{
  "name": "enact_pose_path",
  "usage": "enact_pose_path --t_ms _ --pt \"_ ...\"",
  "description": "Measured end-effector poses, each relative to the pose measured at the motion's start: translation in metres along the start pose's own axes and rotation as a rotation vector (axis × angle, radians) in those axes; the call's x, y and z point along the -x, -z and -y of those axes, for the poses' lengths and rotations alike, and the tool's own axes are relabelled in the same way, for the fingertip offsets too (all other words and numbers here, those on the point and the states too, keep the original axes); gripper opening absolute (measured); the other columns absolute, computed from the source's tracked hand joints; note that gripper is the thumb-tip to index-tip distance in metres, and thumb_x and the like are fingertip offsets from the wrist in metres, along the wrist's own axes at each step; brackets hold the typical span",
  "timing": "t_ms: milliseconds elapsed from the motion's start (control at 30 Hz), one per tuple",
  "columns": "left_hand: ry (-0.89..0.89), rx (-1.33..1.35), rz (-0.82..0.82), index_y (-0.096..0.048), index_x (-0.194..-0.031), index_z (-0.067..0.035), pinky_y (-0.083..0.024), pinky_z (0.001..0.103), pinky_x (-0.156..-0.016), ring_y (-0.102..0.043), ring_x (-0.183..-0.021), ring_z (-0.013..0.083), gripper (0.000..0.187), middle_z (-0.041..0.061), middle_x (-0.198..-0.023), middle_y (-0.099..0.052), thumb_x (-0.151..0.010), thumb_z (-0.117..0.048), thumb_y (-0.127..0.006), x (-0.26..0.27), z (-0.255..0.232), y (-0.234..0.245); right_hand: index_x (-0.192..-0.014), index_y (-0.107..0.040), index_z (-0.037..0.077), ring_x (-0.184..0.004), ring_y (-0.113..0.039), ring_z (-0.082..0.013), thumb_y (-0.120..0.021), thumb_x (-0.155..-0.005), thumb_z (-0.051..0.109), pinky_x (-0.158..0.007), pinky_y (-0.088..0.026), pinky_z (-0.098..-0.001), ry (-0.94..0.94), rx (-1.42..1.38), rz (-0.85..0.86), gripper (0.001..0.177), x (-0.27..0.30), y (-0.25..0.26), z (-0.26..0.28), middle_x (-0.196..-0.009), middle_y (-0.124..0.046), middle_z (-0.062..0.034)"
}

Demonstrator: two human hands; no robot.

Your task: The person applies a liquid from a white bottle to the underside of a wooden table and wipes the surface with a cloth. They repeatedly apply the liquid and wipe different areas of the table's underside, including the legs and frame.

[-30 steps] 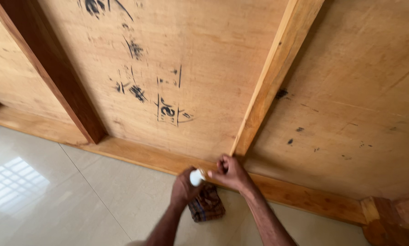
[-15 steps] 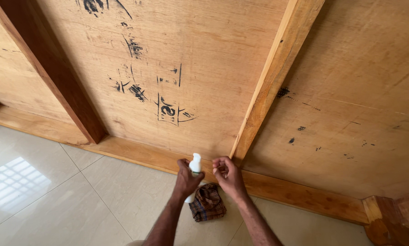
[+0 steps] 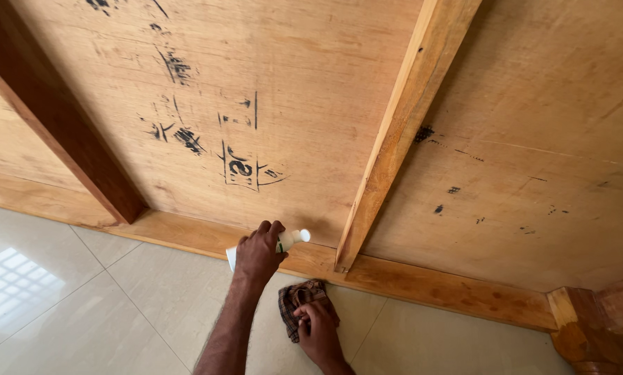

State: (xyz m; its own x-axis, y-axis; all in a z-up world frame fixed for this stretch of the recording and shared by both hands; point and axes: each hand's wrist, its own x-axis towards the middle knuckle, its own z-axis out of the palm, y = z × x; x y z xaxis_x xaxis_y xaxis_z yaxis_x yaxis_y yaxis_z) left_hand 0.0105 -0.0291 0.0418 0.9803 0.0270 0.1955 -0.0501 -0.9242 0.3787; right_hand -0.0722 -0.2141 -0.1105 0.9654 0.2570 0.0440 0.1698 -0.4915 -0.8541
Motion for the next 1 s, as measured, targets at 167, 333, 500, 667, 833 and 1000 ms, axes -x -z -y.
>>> enact_pose_path --t_ms 167,333,500,667,833,1000 --pt "-0.06 -0.11 -0.016 -0.064 -0.116 -0.017 -0.052 0.044 -0.094 -0.07 -0.1 0.0208 0.055 0.002 -0.104 -0.068 -0.07 -0.018 -0.093 -0.006 -0.009 -0.002 -0.1 -0.066 0.003 -0.088 -0.071 -0.0174 -0.065 -0.084 -0.005 -0.082 -0.058 -0.0319 -0.025 -0.006 -0.003 0.018 -0.003 0.002 0.001 -0.1 -0.066 -0.0076" --pt "-0.056 -0.158 -0.041 -0.068 -0.117 -0.017 -0.052 0.042 -0.095 -0.07 -0.1 0.0196 0.052 0.002 -0.104 -0.069 -0.071 -0.013 -0.091 -0.008 -0.009 -0.01 -0.102 -0.066 0.003 -0.089 -0.07 -0.0161 -0.065 -0.084 -0.005 -0.083 -0.058 -0.0307 -0.062 0.007 0.037 0.019 -0.002 0.007 0.005 -0.1 -0.066 -0.0066" --pt "-0.009 -0.152 -0.06 -0.07 -0.12 -0.018 -0.049 0.046 -0.1 -0.071 -0.098 0.0205 0.05 0.005 -0.108 -0.072 -0.075 -0.011 -0.089 -0.015 0.001 -0.012 -0.103 -0.066 0.003 -0.09 -0.07 -0.0147 -0.066 -0.085 -0.004 -0.083 -0.058 -0.0298 -0.047 -0.01 0.031 0.019 0.0 0.006 0.006 -0.102 -0.066 -0.0056" --pt "0.064 -0.108 -0.082 -0.068 -0.119 -0.017 -0.049 0.047 -0.102 -0.071 -0.101 0.0208 0.052 0.004 -0.108 -0.073 -0.072 -0.012 -0.09 -0.01 0.0 0.006 -0.103 -0.066 0.004 -0.091 -0.07 -0.0143 -0.066 -0.086 -0.004 -0.084 -0.057 -0.0295 -0.062 -0.008 0.045 0.019 0.001 0.009 0.008 -0.103 -0.065 -0.0053" --pt "0.232 0.399 -0.094 -0.061 -0.124 -0.014 -0.061 0.042 -0.095 -0.071 -0.109 0.0226 0.059 0.007 -0.118 -0.072 -0.073 -0.021 -0.09 -0.014 0.006 0.001 -0.104 -0.066 0.004 -0.092 -0.07 -0.0139 -0.065 -0.086 -0.003 -0.084 -0.057 -0.0295 -0.063 -0.004 0.054 0.019 0.0 0.007 0.006 -0.104 -0.065 -0.0049" --pt "0.339 0.85 -0.267 -0.053 -0.128 -0.007 -0.063 0.04 -0.092 -0.071 -0.11 0.0248 0.066 0.016 -0.116 -0.072 -0.075 -0.022 -0.09 -0.018 0.026 -0.011 -0.103 -0.066 0.003 -0.09 -0.07 -0.0146 -0.065 -0.087 -0.004 -0.082 -0.058 -0.03 -0.035 -0.002 0.033 0.018 0.0 0.005 0.003 -0.103 -0.065 -0.0055"
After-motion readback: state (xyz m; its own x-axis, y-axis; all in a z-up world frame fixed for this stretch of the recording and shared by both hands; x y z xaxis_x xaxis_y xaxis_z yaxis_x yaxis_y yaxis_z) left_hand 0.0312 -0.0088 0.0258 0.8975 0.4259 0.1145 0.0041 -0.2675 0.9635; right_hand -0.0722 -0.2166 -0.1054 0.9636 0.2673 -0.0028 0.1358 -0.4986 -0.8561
